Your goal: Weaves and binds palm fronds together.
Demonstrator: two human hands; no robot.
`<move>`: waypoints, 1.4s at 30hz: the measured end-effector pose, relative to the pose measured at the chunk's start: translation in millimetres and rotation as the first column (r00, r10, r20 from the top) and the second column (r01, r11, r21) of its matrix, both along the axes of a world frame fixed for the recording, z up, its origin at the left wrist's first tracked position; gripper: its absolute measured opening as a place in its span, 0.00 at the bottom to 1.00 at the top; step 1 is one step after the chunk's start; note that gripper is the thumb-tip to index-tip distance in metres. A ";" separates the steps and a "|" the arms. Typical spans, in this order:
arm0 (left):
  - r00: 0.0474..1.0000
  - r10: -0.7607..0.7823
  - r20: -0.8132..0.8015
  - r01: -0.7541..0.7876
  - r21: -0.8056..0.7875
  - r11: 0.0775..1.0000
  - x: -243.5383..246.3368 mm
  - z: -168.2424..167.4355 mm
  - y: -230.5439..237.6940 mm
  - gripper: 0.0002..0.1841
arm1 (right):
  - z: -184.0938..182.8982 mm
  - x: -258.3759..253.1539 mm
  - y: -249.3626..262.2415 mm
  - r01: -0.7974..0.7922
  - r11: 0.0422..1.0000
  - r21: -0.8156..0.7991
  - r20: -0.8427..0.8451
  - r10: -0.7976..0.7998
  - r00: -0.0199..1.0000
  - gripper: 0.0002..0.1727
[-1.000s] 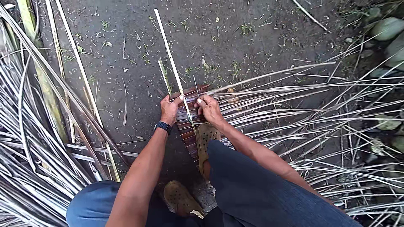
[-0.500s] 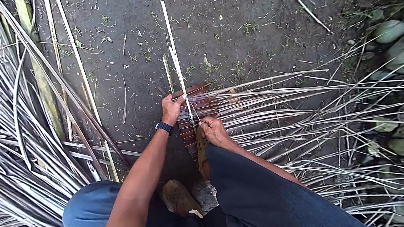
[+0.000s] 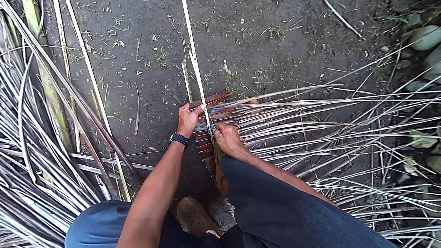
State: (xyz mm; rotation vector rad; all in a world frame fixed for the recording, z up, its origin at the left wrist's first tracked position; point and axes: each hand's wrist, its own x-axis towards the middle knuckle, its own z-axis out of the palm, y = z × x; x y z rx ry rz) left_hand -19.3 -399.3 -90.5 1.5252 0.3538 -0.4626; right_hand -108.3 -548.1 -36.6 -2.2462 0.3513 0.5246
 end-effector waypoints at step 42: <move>0.996 -0.072 -0.043 0.068 -0.097 0.993 -18.5 5.4 11.0 0.24 | -21.1 132.7 -54.7 -0.606 0.793 0.061 0.350 0.552 0.757 0.08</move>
